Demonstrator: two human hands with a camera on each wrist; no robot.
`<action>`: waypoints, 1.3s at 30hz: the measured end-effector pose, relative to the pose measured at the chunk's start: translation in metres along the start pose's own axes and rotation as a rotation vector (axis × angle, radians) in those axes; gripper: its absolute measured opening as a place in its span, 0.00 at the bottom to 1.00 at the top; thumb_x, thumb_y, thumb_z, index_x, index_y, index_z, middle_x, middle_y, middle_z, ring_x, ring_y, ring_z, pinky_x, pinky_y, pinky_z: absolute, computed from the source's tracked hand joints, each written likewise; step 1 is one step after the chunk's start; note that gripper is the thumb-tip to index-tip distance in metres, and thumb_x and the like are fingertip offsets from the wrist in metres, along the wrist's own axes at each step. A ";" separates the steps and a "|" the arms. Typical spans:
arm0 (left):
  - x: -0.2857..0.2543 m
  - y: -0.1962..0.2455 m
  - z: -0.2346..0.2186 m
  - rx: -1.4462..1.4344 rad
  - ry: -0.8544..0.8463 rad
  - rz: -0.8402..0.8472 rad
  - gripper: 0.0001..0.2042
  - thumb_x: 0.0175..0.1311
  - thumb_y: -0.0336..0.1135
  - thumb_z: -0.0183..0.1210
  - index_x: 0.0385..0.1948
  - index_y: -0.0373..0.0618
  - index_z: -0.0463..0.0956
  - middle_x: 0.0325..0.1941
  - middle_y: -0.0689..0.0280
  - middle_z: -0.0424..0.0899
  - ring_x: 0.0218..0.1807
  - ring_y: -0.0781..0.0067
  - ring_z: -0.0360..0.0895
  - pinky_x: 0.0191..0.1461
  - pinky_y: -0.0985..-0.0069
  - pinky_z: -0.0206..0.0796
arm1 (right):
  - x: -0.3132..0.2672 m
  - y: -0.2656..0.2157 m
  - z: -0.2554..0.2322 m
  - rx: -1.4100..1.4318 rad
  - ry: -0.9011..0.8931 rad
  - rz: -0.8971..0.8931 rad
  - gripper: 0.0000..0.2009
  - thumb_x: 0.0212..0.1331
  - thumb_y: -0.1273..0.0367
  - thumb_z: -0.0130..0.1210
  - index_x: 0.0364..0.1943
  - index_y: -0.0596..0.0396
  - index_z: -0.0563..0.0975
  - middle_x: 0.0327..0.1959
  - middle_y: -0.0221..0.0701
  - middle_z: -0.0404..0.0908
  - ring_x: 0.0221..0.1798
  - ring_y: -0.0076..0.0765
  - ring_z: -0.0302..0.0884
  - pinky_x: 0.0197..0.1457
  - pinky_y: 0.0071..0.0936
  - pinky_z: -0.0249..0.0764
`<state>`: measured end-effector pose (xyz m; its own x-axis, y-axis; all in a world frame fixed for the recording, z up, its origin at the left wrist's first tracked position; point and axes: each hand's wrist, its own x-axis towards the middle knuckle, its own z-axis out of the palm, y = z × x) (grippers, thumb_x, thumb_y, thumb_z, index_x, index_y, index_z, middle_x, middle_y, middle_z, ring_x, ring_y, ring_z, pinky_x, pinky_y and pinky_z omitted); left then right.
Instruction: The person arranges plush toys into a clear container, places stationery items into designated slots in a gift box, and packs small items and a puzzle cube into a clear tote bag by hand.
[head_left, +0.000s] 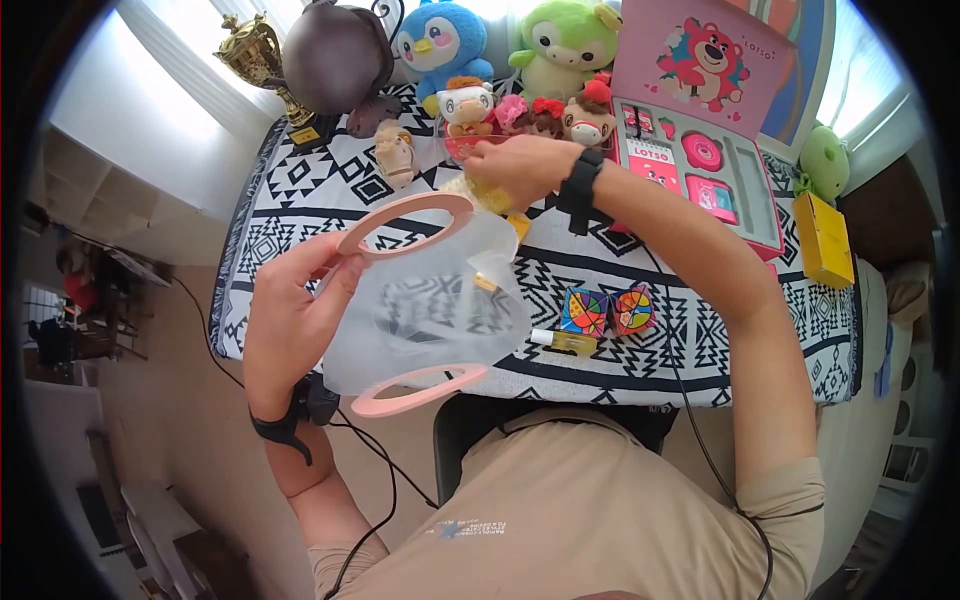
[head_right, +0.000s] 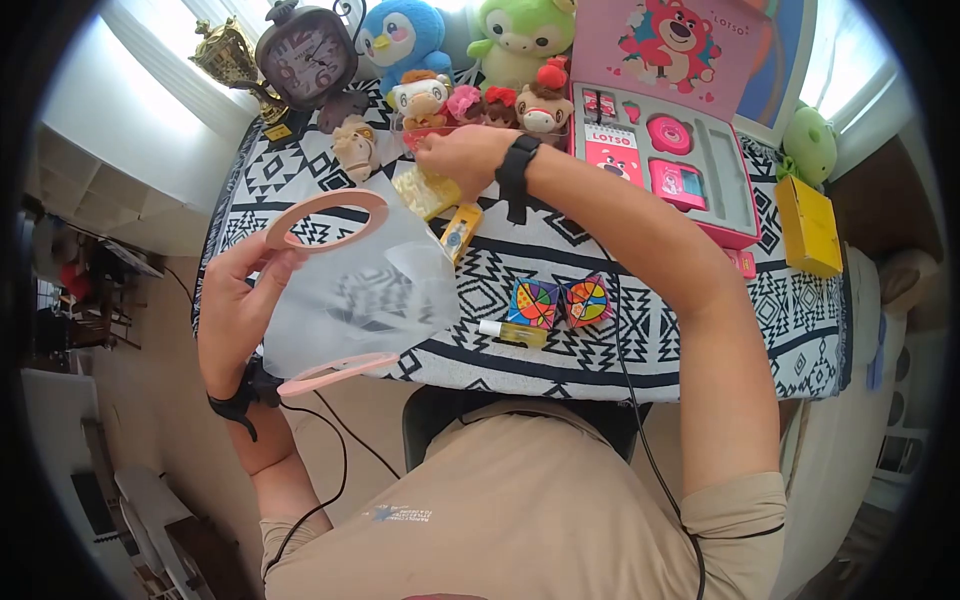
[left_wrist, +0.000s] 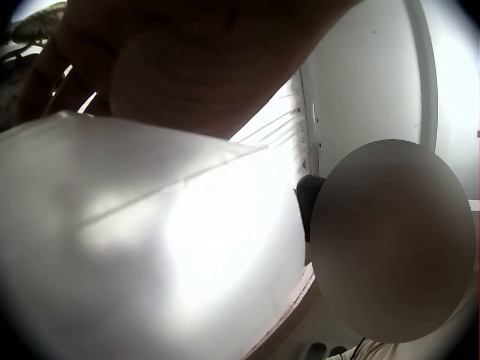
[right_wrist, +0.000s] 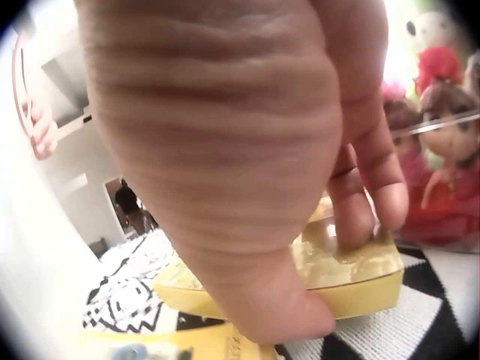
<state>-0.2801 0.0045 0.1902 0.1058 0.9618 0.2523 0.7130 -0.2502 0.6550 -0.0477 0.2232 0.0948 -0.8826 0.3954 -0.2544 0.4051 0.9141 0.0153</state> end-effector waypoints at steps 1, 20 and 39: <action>-0.001 0.001 0.000 0.012 0.003 0.006 0.07 0.66 0.28 0.58 0.39 0.34 0.80 0.27 0.61 0.81 0.28 0.74 0.75 0.39 0.76 0.70 | -0.007 0.005 -0.005 0.062 0.110 0.022 0.36 0.40 0.73 0.67 0.60 0.54 0.67 0.51 0.43 0.74 0.45 0.53 0.80 0.46 0.44 0.78; 0.021 0.027 0.022 0.072 -0.103 0.136 0.11 0.64 0.30 0.57 0.45 0.37 0.79 0.29 0.50 0.83 0.28 0.54 0.80 0.35 0.69 0.70 | -0.132 -0.109 -0.103 0.933 0.262 -0.116 0.42 0.45 0.59 0.69 0.62 0.69 0.62 0.49 0.50 0.77 0.39 0.38 0.84 0.41 0.29 0.78; 0.017 0.031 0.027 0.058 -0.137 0.092 0.07 0.66 0.30 0.56 0.39 0.36 0.79 0.27 0.57 0.80 0.27 0.64 0.76 0.33 0.72 0.67 | -0.099 -0.128 -0.041 -0.316 0.144 -0.165 0.14 0.43 0.70 0.65 0.35 0.65 0.80 0.34 0.40 0.80 0.38 0.39 0.82 0.38 0.30 0.80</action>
<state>-0.2374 0.0160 0.1952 0.2636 0.9421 0.2071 0.7345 -0.3352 0.5900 -0.0219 0.0709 0.1580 -0.9632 0.2290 -0.1406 0.1815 0.9402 0.2882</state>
